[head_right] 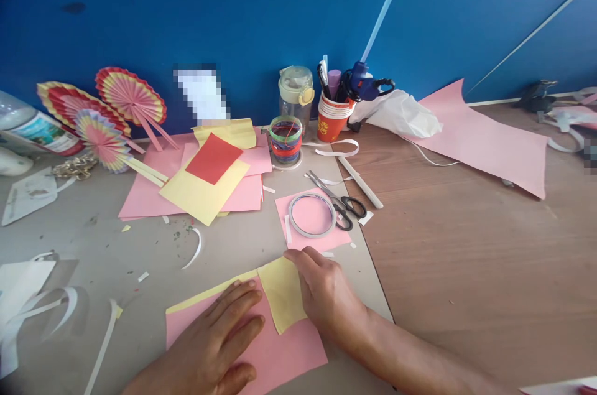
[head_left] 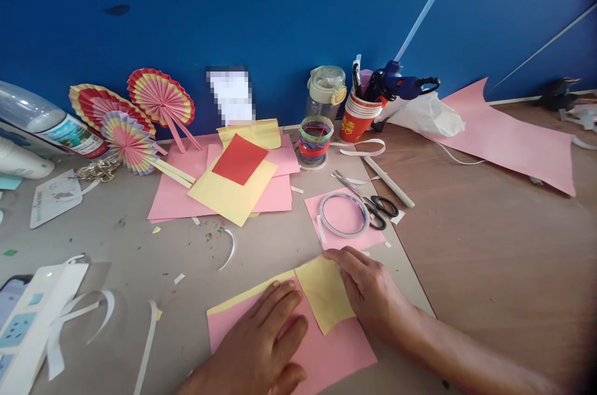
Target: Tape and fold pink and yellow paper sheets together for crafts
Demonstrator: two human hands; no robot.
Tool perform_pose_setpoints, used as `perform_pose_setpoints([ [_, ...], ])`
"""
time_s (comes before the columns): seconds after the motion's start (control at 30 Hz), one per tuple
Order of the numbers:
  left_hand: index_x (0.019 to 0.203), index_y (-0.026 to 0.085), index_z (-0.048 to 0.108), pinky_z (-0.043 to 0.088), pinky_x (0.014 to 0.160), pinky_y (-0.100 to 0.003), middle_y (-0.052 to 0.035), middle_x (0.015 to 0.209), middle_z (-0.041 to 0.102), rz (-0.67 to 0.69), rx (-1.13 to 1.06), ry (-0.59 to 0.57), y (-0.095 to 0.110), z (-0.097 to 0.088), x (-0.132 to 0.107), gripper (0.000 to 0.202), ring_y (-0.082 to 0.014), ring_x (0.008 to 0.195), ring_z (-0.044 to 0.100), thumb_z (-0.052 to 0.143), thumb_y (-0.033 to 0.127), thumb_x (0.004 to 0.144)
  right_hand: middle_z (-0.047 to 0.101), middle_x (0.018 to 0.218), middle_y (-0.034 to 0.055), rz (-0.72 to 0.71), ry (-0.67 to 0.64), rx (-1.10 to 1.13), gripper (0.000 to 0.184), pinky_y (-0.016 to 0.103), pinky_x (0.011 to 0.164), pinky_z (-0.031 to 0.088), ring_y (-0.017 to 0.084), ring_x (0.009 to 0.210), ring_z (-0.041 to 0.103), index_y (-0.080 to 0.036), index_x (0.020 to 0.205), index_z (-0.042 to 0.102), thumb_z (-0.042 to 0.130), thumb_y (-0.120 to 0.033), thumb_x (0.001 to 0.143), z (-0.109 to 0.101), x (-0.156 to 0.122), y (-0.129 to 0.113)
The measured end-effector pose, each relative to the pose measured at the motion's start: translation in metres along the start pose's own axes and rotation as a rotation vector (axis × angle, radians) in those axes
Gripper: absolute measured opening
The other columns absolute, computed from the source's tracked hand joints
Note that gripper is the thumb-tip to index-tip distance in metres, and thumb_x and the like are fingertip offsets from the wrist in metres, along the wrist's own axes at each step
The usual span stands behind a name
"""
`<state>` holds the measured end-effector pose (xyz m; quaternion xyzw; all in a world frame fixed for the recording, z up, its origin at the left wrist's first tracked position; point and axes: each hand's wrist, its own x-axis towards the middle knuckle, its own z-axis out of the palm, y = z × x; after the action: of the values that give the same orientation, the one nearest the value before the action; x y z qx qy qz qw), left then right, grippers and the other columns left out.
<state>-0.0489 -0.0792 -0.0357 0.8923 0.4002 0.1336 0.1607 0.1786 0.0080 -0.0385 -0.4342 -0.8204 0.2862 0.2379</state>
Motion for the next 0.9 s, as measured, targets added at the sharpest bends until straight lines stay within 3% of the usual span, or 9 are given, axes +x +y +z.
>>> perform_pose_setpoints([
  [0.13, 0.105, 0.014, 0.056, 0.037, 0.109, -0.05, -0.0177, 0.139, 0.043, 0.005, 0.025, 0.008, -0.001, 0.001, -0.001, 0.032, -0.0335, 0.135, 0.03, 0.06, 0.021, 0.075, 0.059, 0.072, 0.0021, -0.004, -0.01, -0.026, 0.039, 0.022, 0.049, 0.038, 0.013, 0.055, 0.052, -0.016, 0.107, 0.055, 0.033, 0.001, 0.08, 0.001, -0.001, 0.0],
  [0.3, 0.104, 0.015, 0.053, 0.034, 0.109, -0.051, -0.0166, 0.155, 0.017, -0.019, 0.044, -0.012, 0.0, -0.001, 0.0, 0.032, -0.0365, 0.141, 0.019, 0.06, 0.02, 0.073, 0.057, 0.071, 0.0016, 0.004, -0.03, -0.035, 0.041, 0.022, 0.049, 0.037, 0.013, 0.054, 0.051, -0.016, 0.108, 0.055, 0.033, 0.002, 0.077, 0.001, -0.001, 0.0],
  [0.4, 0.102, 0.015, 0.052, 0.033, 0.109, -0.051, -0.0169, 0.157, 0.009, -0.02, 0.055, -0.018, 0.002, -0.004, 0.002, 0.033, -0.0378, 0.142, 0.014, 0.06, 0.017, 0.07, 0.057, 0.073, 0.002, 0.024, -0.051, -0.027, 0.043, 0.022, 0.05, 0.037, 0.013, 0.055, 0.051, -0.016, 0.109, 0.055, 0.034, 0.002, 0.076, 0.001, -0.002, 0.001],
  [0.67, 0.101, 0.017, 0.051, 0.033, 0.109, -0.051, -0.0137, 0.159, 0.002, -0.048, 0.051, -0.059, 0.004, -0.009, 0.005, 0.032, -0.0377, 0.143, 0.011, 0.062, 0.018, 0.072, 0.054, 0.069, 0.0009, 0.035, -0.064, -0.038, 0.039, 0.022, 0.048, 0.032, 0.012, 0.051, 0.046, -0.016, 0.1, 0.056, 0.034, 0.002, 0.074, 0.001, 0.0, -0.001],
  [0.9, 0.103, 0.016, 0.051, 0.036, 0.106, -0.055, -0.0164, 0.158, 0.004, -0.05, 0.031, -0.094, 0.004, -0.011, 0.005, 0.033, -0.0393, 0.142, 0.01, 0.06, 0.017, 0.071, 0.053, 0.069, 0.001, 0.047, -0.049, -0.043, 0.037, 0.021, 0.049, 0.033, 0.012, 0.052, 0.046, -0.017, 0.098, 0.057, 0.035, 0.002, 0.074, 0.002, -0.001, -0.001],
])
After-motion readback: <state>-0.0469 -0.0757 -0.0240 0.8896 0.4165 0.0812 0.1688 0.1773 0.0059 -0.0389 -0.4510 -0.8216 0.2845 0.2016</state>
